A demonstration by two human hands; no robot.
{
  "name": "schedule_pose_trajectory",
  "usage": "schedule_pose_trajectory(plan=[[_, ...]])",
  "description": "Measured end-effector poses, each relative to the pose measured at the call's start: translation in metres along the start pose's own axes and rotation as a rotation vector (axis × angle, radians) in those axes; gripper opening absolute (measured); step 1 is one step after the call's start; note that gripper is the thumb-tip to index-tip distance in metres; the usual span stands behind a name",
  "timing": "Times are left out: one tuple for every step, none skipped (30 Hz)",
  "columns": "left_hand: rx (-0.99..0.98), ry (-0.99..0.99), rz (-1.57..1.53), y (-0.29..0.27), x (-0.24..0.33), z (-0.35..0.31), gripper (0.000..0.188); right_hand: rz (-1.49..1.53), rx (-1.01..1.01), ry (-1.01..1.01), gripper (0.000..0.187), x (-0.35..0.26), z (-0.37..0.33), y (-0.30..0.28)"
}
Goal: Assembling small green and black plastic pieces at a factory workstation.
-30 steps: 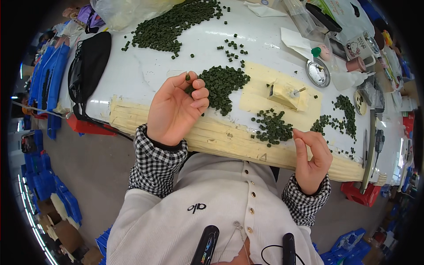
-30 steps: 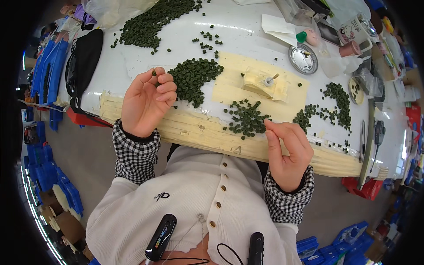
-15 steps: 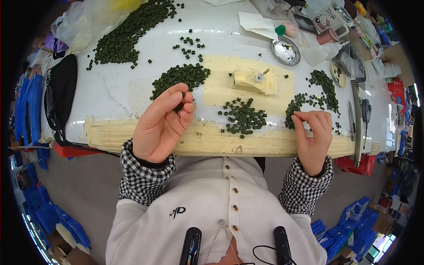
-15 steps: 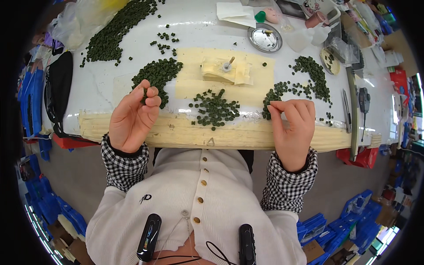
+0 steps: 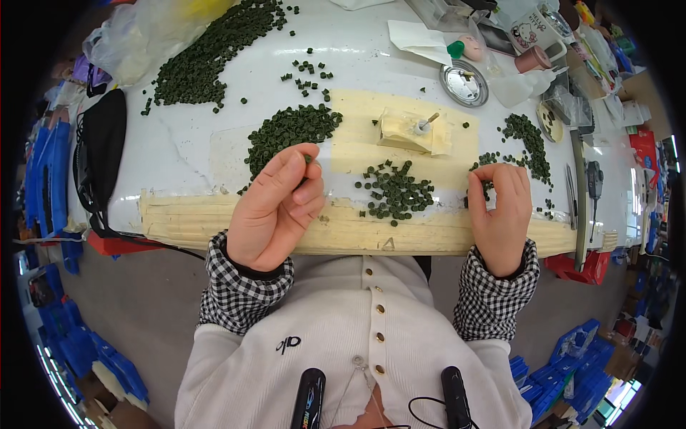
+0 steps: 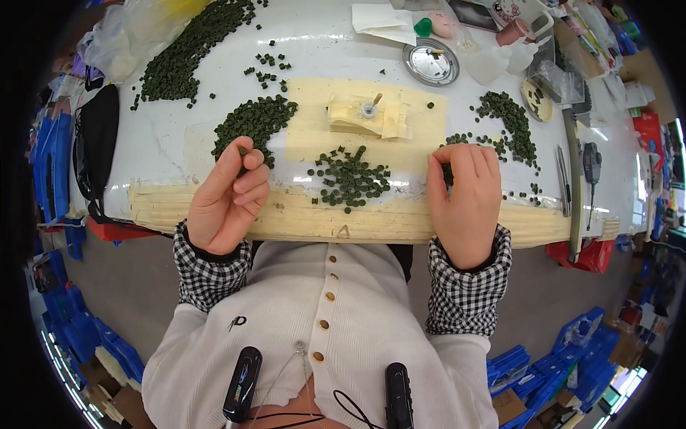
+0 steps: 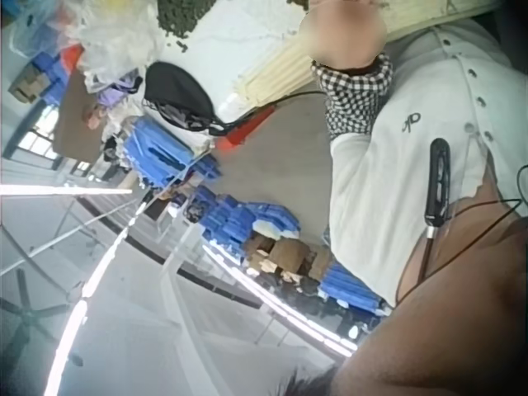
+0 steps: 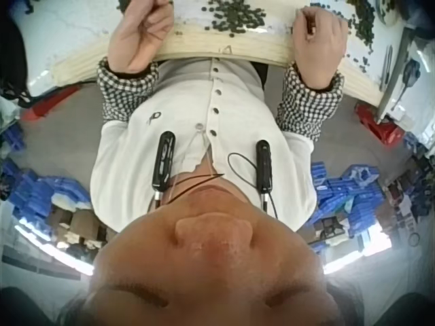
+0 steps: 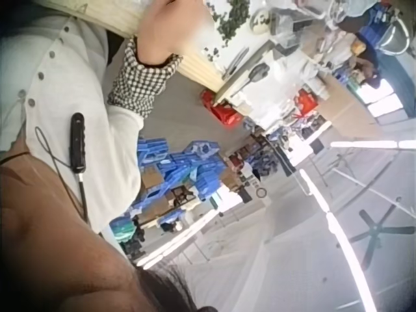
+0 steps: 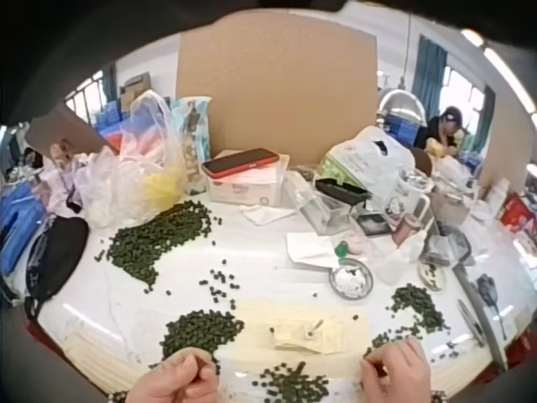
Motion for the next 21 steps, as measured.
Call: schedule_pose_trajectory(plan=[[0.007,-0.018,0.039,0.004,-0.004,0.002,0.022,0.130,0.022,0.079,0.009,-0.002,-0.001,-0.002],[0.008,-0.050,0.060,0.006,-0.009,0.004,0.022,0.257,0.042,0.161,0.008,-0.007,-0.003,-0.003],[0.009,-0.083,0.082,0.009,-0.014,0.007,0.022,0.385,0.063,0.242,0.008,-0.011,-0.005,-0.002],[0.009,-0.115,0.103,0.011,-0.018,0.009,0.022,0.476,0.061,0.221,0.009,-0.017,-0.005,0.000],[0.030,-0.137,0.113,0.012,-0.023,0.011,0.020,0.567,0.061,0.200,0.010,-0.024,-0.005,0.001],[0.013,-0.150,0.128,0.014,-0.025,0.013,0.020,0.658,0.059,0.178,0.012,-0.029,-0.004,0.002],[-0.004,-0.163,0.142,0.014,-0.028,0.015,0.019,0.765,0.020,0.154,0.017,-0.031,-0.006,0.007],[-0.021,-0.178,0.157,0.015,-0.031,0.017,0.018,0.877,-0.014,0.207,0.016,-0.034,-0.006,0.009],[0.023,-0.175,0.174,0.017,-0.033,0.019,0.018,0.990,-0.050,0.259,0.016,-0.039,-0.006,0.012],[0.007,-0.178,0.190,0.016,-0.033,0.020,0.018,1.103,-0.086,0.312,0.016,-0.043,-0.005,0.014],[-0.007,-0.178,0.207,0.015,-0.034,0.021,0.017,1.223,-0.124,0.352,0.018,-0.044,-0.005,0.017],[-0.020,-0.179,0.224,0.013,-0.035,0.022,0.017,1.299,-0.130,0.382,0.018,-0.046,-0.004,0.020],[-0.031,-0.178,0.220,0.013,-0.035,0.023,0.017,1.376,-0.136,0.412,0.019,-0.048,-0.004,0.023],[-0.044,-0.178,0.213,0.013,-0.035,0.023,0.017,1.450,-0.144,0.444,0.020,-0.049,-0.004,0.025],[-0.056,-0.178,0.205,0.013,-0.036,0.023,0.017,1.482,-0.169,0.439,0.020,-0.048,-0.003,0.027],[-0.050,-0.174,0.218,0.014,-0.035,0.024,0.017,1.514,-0.195,0.434,0.020,-0.047,-0.003,0.029],[-0.044,-0.172,0.232,0.015,-0.034,0.024,0.016,1.546,-0.220,0.431,0.021,-0.045,-0.003,0.031],[-0.039,-0.170,0.246,0.017,-0.034,0.024,0.016,1.569,-0.212,0.437,0.021,-0.045,-0.003,0.034],[-0.040,-0.172,0.261,0.017,-0.034,0.024,0.016,1.591,-0.204,0.444,0.021,-0.044,-0.004,0.036],[-0.039,-0.171,0.276,0.018,-0.034,0.023,0.016,1.616,-0.198,0.449,0.021,-0.044,-0.005,0.038],[-0.039,-0.170,0.292,0.018,-0.034,0.023,0.016,1.612,-0.200,0.455,0.021,-0.043,-0.005,0.039]])
Point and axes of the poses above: each hand's wrist, its own z-axis towards the middle knuckle, its own y-axis out of the palm, x = y × z, the point moved 3 cm from there along z, towards the middle knuckle, and after that the axes turned 2 degrees about -y, right-handed, at the moved point
